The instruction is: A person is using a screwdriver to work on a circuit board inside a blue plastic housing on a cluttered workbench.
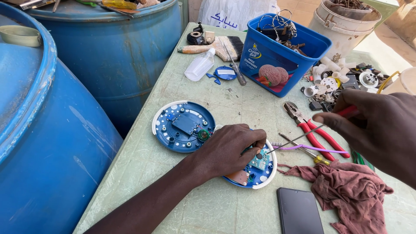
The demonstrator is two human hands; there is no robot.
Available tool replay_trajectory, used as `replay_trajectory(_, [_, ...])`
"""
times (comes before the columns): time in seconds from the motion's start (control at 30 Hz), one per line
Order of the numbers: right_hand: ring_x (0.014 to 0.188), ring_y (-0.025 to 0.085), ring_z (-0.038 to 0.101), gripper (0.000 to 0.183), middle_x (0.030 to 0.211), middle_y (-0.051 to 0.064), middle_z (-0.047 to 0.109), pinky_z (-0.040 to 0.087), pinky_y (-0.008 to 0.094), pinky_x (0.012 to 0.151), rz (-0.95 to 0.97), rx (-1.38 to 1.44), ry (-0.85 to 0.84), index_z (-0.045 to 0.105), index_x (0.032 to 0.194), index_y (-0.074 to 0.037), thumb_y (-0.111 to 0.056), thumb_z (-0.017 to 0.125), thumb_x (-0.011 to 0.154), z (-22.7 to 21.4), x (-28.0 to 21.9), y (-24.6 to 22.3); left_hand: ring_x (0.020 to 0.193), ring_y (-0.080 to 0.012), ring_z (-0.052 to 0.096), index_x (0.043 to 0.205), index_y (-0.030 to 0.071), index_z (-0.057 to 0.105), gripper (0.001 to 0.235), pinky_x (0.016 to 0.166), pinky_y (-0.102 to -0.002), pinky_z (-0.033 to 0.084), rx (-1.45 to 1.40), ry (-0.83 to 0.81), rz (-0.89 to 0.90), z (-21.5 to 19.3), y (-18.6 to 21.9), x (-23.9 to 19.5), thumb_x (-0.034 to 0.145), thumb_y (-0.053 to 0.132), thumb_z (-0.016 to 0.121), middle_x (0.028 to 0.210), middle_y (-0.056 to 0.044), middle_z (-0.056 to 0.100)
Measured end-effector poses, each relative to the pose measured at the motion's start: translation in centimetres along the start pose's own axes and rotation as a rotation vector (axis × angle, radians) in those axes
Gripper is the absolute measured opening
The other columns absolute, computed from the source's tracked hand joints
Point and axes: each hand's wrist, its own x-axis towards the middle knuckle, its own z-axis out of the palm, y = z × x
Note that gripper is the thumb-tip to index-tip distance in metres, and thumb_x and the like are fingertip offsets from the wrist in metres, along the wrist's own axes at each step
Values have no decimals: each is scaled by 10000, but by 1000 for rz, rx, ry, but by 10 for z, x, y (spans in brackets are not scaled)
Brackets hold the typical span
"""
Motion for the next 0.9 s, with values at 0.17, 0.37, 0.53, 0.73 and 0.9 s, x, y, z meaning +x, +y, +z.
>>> replay_trajectory(0.17, [449, 173, 562, 323, 432, 43, 639, 450, 306, 588, 44, 45, -158, 624, 832, -234, -554, 616, 877, -10, -3, -1, 714, -261, 597, 887, 150, 567, 62, 555, -443, 410, -1, -10, -8, -2, 2, 0, 914, 122, 519, 745, -54, 630])
replay_trajectory(0.37, [425, 190, 549, 384, 404, 60, 592, 418, 331, 580, -3, 51, -20, 591, 775, -192, -554, 641, 892, -3, -7, -4, 725, -276, 608, 893, 146, 566, 61, 562, -452, 409, 2, -2, -12, -2, 2, -1, 920, 138, 512, 743, -63, 635])
replay_trajectory(0.53, [427, 192, 505, 384, 418, 80, 551, 403, 352, 566, 13, 40, -56, 668, 823, -223, -591, 589, 903, -16, -11, -18, 721, -262, 604, 891, 147, 570, 70, 555, -441, 406, -4, -4, -17, -1, 2, -2, 930, 147, 511, 733, -62, 631])
replay_trajectory(0.73, [552, 177, 607, 178, 612, 75, 748, 532, 333, 567, 22, 462, -140, 650, 970, -146, -314, 646, 914, -4, -9, -16, 730, -261, 614, 911, 148, 585, 55, 555, -438, 418, -8, -13, -21, -2, 3, -2, 930, 147, 534, 762, -66, 647])
replay_trajectory(0.9, [473, 230, 614, 306, 592, 60, 719, 420, 376, 557, 14, 232, 93, 684, 955, -177, -478, 640, 927, 0, -9, -25, 738, -326, 607, 901, 141, 561, 48, 550, -485, 394, -1, 9, -20, -4, 6, -2, 931, 160, 531, 765, -104, 629])
